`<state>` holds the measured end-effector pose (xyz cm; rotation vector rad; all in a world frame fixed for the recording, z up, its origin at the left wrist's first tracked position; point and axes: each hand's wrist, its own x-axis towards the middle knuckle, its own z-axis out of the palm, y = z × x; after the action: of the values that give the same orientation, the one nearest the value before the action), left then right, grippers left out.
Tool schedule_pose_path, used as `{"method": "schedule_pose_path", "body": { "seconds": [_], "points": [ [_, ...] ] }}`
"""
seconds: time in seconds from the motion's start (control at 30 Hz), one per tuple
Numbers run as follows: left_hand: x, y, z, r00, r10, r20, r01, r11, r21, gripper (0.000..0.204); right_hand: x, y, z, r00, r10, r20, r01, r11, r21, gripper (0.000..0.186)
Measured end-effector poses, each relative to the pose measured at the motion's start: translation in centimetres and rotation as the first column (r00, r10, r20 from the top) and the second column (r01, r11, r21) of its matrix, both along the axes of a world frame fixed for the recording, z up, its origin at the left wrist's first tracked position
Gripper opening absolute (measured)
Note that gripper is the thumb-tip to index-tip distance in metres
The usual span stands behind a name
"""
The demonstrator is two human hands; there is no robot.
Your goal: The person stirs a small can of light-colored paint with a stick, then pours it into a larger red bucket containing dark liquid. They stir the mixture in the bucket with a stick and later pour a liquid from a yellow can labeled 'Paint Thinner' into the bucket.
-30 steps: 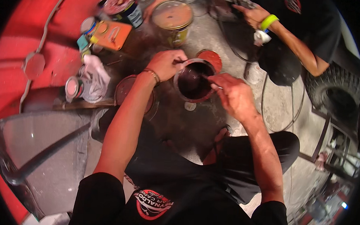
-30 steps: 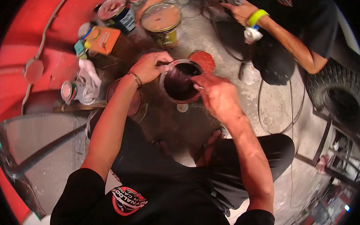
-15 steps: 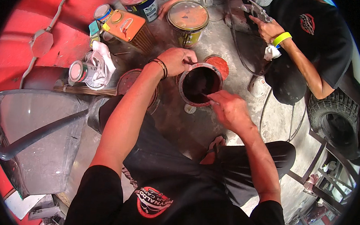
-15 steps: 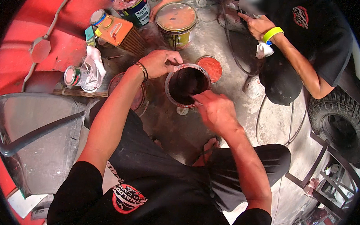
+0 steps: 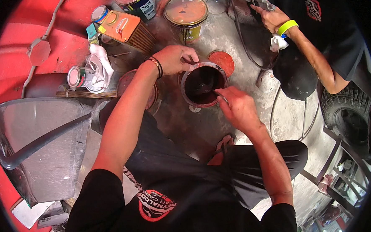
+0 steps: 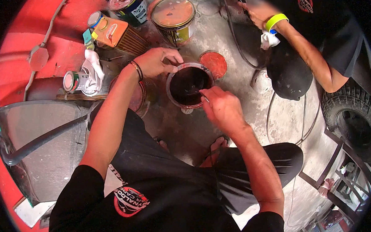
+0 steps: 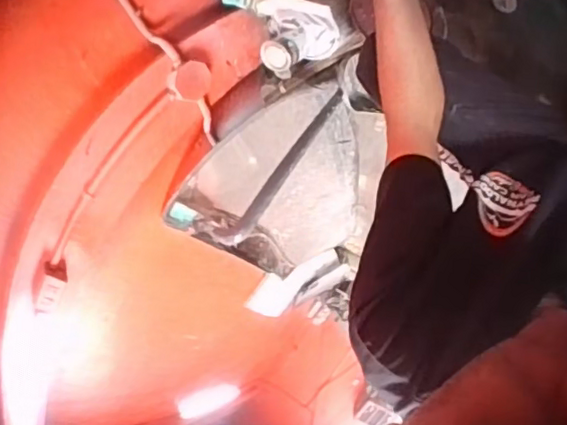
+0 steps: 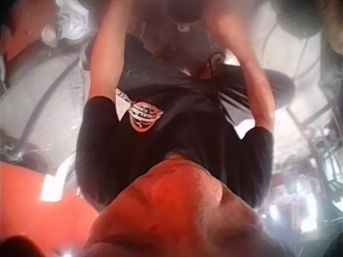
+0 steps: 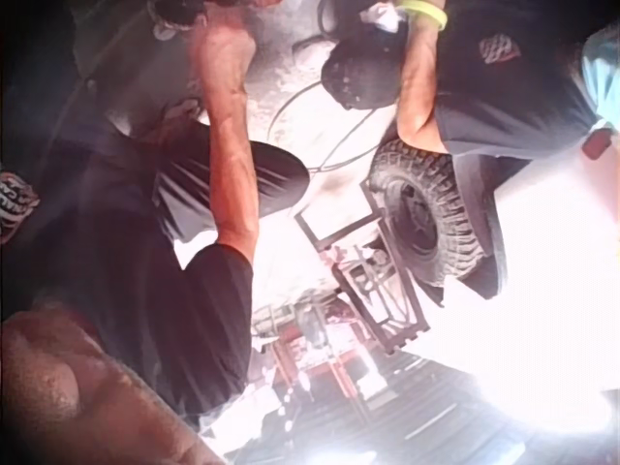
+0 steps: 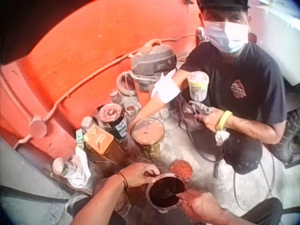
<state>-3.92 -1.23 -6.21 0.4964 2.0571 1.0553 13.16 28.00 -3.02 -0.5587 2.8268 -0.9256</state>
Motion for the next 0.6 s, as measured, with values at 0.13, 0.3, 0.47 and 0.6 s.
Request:
{"method": "schedule_pose_path", "body": {
  "seconds": [0.13,0.3,0.47,0.6],
  "points": [
    [-0.3,-0.3,-0.8,0.999,0.009,0.036,-0.011,0.999,0.051,0.033,0.6,-2.0,0.4,0.993,0.005,0.115,0.015,0.985,-0.169,0.028],
    [-0.6,-0.8,-1.3,0.999,0.006,-0.047,-0.004,0.999,0.035,0.032,-0.1,-1.2,0.4,0.998,0.045,0.053,-0.045,0.999,-0.009,0.028],
    [-1.2,-1.2,-1.5,0.999,0.001,-0.052,0.002,0.999,0.047,0.035,-0.5,1.1,0.5,0.999,0.002,0.044,-0.007,0.994,0.111,0.029],
    [-1.2,-1.4,-1.3,1.000,-0.007,0.005,0.007,0.997,0.073,0.038,0.0,1.6,0.5,0.999,-0.036,0.025,0.035,0.997,0.071,0.029]
  ]
}}
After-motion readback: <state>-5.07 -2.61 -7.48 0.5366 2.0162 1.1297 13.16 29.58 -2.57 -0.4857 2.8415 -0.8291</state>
